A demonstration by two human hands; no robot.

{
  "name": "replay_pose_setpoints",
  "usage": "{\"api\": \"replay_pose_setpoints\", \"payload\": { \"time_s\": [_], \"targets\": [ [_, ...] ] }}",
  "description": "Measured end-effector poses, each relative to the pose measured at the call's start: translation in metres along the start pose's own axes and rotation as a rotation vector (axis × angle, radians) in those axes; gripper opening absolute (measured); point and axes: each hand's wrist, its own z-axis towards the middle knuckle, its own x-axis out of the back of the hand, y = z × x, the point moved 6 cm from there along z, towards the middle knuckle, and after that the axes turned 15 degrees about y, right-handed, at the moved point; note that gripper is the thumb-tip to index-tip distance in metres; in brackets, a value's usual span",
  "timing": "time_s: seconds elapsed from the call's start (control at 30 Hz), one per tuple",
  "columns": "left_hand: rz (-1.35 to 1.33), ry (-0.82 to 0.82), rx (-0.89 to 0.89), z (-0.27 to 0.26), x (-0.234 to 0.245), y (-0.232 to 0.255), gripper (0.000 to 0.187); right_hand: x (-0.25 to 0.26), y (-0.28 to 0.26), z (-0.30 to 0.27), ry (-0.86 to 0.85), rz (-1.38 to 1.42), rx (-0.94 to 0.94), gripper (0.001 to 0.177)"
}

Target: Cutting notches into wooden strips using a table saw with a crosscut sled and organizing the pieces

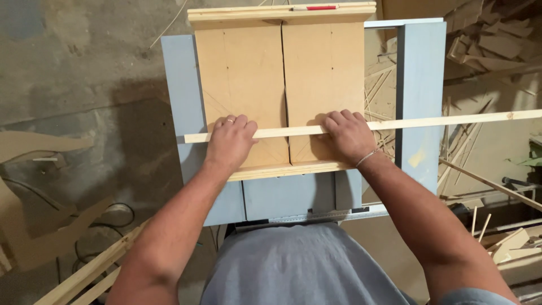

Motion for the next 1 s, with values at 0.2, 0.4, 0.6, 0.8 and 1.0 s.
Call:
{"api": "replay_pose_setpoints", "payload": {
  "time_s": [0.2,0.4,0.6,0.8,1.0],
  "targets": [
    [-0.006,-0.008,0.027,-0.001,-0.007,-0.007,0.032,-0.005,0.000,0.009,0.016,-0.024,-0.010,0.029],
    [0.015,0.021,0.029,-0.003,-0.012,-0.008,0.031,0.006,-0.001,0.014,0.016,-0.024,-0.032,0.029],
    [0.030,0.050,0.031,0.001,-0.011,-0.008,0.032,0.001,0.004,0.012,0.000,-0.006,-0.078,0.034],
    [0.046,0.035,0.027,0.008,-0.010,-0.008,0.034,0.017,0.006,0.024,-0.030,0.015,-0.114,0.033],
    [0.034,0.034,0.021,0.016,-0.008,-0.004,0.035,0.003,0.019,0.016,-0.048,-0.003,-0.119,0.036]
  ]
}}
